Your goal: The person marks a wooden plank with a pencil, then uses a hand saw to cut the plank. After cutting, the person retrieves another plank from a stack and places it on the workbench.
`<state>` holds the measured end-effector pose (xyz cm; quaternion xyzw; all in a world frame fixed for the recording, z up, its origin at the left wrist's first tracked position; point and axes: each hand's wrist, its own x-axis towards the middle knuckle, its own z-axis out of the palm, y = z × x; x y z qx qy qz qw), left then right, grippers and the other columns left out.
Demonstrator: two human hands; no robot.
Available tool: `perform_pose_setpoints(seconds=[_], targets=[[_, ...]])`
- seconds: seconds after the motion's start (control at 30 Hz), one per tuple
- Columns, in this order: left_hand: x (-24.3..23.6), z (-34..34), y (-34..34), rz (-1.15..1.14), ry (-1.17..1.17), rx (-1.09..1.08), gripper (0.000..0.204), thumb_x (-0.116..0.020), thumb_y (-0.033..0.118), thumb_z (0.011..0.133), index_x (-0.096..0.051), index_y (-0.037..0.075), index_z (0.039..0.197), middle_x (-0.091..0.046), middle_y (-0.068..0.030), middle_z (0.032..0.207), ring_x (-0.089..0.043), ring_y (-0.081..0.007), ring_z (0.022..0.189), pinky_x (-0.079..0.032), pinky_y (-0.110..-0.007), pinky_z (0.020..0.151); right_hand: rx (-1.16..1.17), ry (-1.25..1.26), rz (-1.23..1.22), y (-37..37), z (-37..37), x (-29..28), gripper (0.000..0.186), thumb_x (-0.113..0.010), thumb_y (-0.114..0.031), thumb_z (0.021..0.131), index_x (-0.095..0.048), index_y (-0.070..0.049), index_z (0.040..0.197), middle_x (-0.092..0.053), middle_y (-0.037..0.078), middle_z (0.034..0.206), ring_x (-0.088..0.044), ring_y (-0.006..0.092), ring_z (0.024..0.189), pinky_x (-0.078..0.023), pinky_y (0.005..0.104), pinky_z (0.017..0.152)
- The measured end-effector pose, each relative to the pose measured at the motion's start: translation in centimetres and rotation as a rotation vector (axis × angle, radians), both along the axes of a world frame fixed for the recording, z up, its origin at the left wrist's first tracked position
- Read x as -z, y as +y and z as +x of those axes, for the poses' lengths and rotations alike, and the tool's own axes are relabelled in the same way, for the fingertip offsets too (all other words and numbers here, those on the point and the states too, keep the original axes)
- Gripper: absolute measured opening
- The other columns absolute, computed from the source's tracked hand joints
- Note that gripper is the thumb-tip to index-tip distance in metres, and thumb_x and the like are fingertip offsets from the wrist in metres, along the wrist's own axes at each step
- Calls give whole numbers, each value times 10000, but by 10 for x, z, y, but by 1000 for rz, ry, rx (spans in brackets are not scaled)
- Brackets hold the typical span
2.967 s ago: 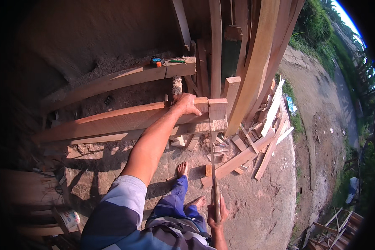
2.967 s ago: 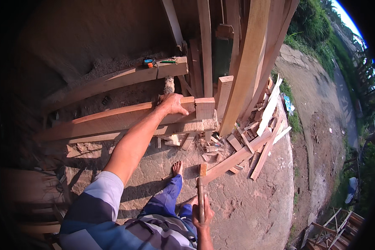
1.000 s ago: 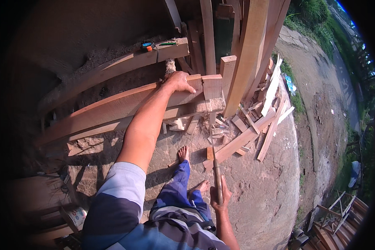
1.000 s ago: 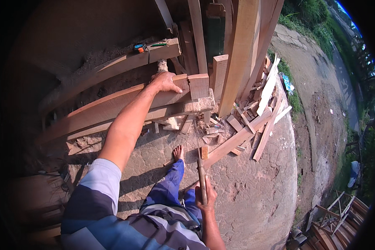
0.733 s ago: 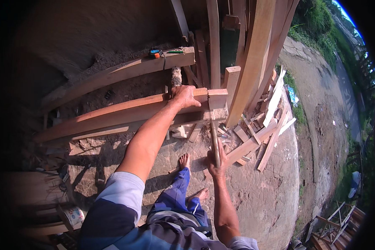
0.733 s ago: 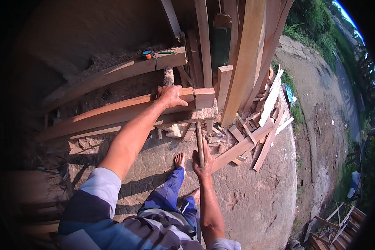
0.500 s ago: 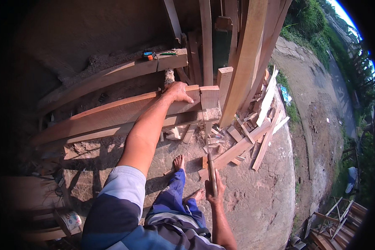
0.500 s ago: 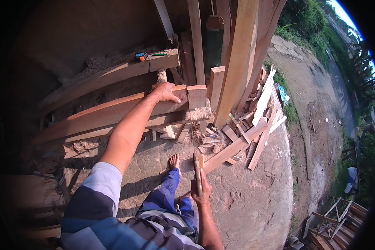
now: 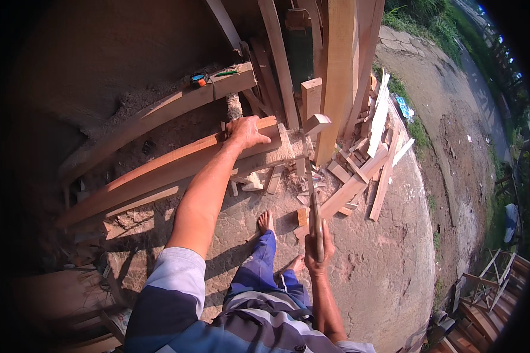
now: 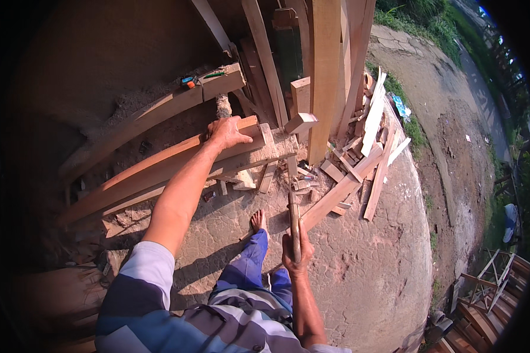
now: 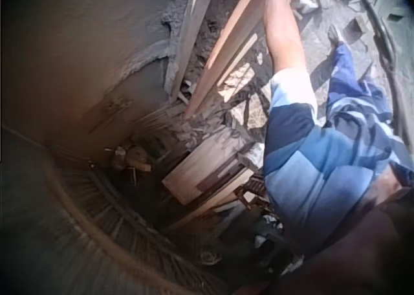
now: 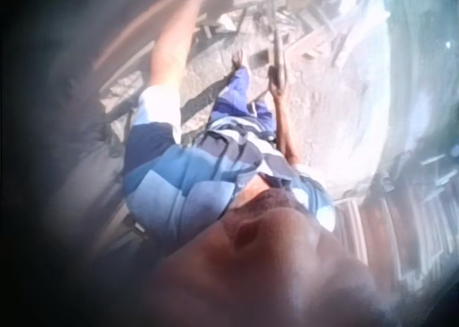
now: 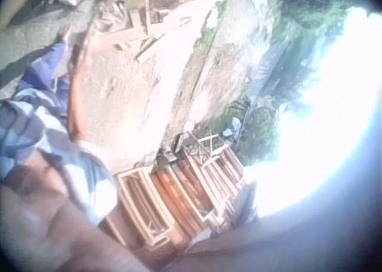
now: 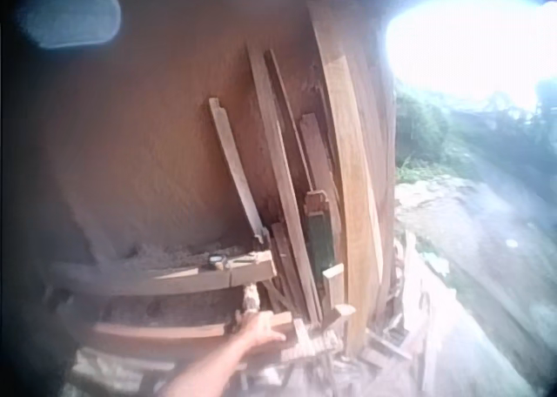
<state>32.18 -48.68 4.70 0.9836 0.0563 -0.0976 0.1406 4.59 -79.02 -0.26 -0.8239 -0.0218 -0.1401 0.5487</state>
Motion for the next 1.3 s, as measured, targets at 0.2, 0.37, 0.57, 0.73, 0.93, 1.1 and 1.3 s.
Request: perform_pose_setpoints(seconds=[0.2,0.37,0.57,0.73,0.93,1.1,1.3], targets=[[11,-34,-24,100,-140,-7,614,-896,539,672,-650,130,1058,-758,-133,970,-718,-378,983,-541,-510,809,177,164,17,-63,-34,-19,641,-709,-38,896,-487,4,1497,-742,144,1130,-715,170,941,-558,319,802],[3,-26,-22,43,-108,-8,602,-915,501,667,-670,121,1066,-755,-124,1011,-718,-353,1021,-529,-509,862,243,245,127,-82,-19,1,646,-674,-26,899,-492,-41,1519,-698,67,1102,-604,94,767,-518,253,688],[15,-28,-22,55,-78,-25,605,-912,441,700,-642,136,1148,-720,-98,1098,-685,-331,1083,-530,-512,895,440,424,507,-61,-10,24,646,-679,-54,889,-492,-9,1505,-667,48,1066,-558,67,715,-461,217,591],[14,-28,-19,34,-95,5,602,-928,424,671,-640,133,1112,-722,-85,1075,-683,-316,1057,-527,-502,898,587,447,672,-39,-1,19,625,-681,-40,877,-520,-24,1480,-604,-27,771,-495,52,533,-408,214,470],[17,-31,-17,12,-157,31,604,-905,437,707,-622,123,1138,-726,-90,1042,-688,-339,1054,-528,-522,882,694,443,762,-32,18,9,595,-685,-22,861,-569,-58,1444,-604,-26,750,-491,44,502,-401,211,442],[22,-31,-17,2,-141,19,592,-922,388,682,-640,134,1136,-720,-75,1129,-669,-298,1118,-519,-505,920,738,280,742,-34,45,4,519,-708,-56,882,-601,-50,1390,-637,6,763,-511,79,466,-411,234,426],[24,-32,-15,-62,-161,47,672,-922,389,698,-577,95,1194,-681,-105,1149,-634,-328,1132,-484,-536,942,689,243,651,-27,74,-19,501,-679,-36,896,-608,-52,1392,-603,-34,772,-474,35,506,-351,213,428]])
